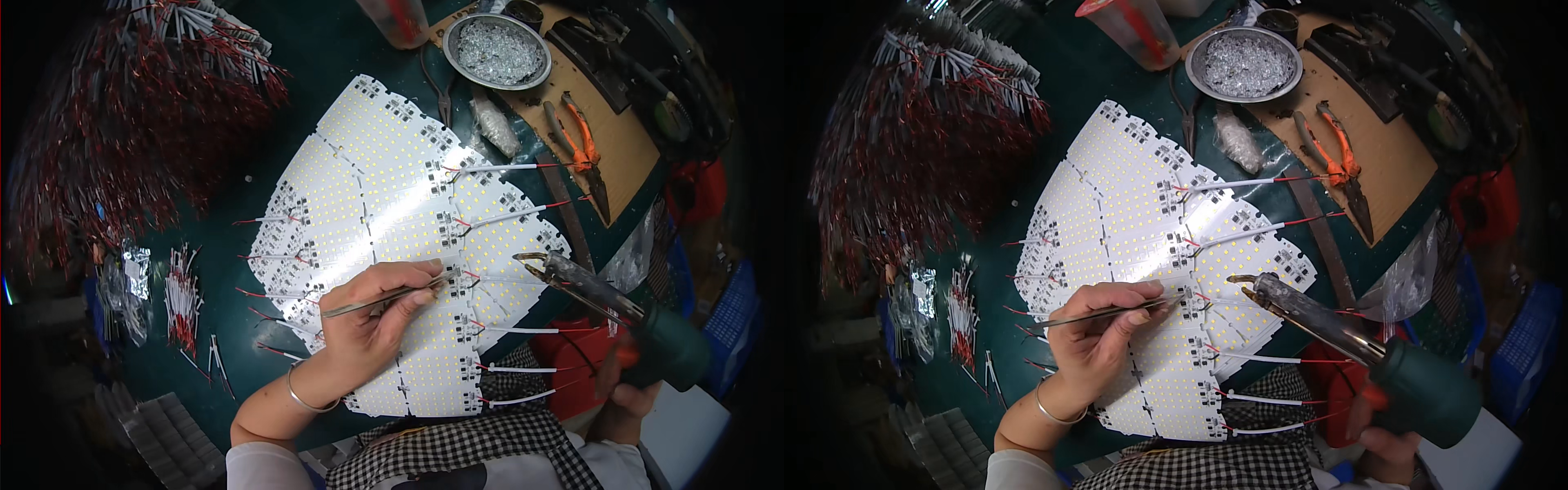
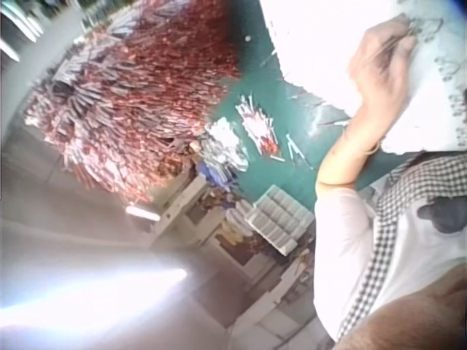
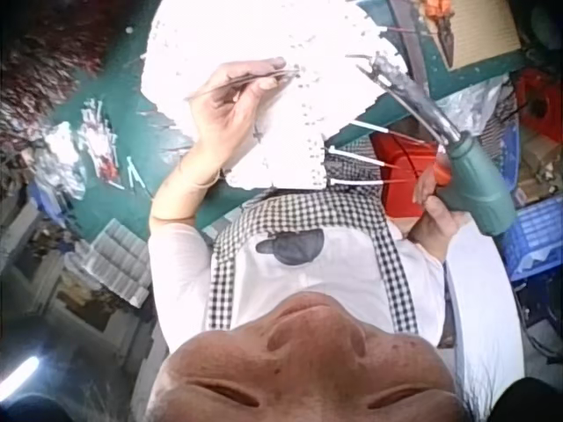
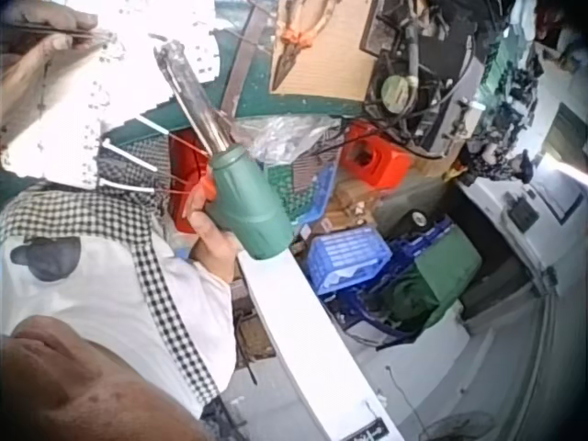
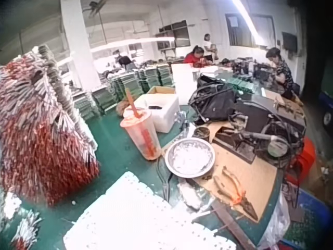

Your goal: The person solders wires onto LED circuit board panels using a soldering gun and tweezers, stacks the finished panels onto a bundle, and arranges more boards on the table to solder.

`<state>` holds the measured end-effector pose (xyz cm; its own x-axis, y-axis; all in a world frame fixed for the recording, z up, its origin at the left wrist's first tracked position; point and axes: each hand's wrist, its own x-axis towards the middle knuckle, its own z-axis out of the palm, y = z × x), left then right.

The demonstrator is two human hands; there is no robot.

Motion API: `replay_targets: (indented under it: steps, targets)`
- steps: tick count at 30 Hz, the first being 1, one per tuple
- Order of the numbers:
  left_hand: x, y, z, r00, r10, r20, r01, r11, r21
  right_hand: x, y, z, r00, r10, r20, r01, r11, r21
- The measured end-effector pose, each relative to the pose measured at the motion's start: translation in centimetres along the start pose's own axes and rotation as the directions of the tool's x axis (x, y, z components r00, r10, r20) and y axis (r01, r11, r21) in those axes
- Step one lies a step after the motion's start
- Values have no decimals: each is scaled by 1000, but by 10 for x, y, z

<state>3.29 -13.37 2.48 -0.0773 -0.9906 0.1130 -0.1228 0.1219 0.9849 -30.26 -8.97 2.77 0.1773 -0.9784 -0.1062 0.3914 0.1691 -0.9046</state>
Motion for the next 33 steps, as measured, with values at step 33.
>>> replay_targets:
  steps: [33]
  targets:
    - [28,-19,2,976,-48,-210,-5,970,-244,18,-7,15,972,-138,-189,98,974,-204]
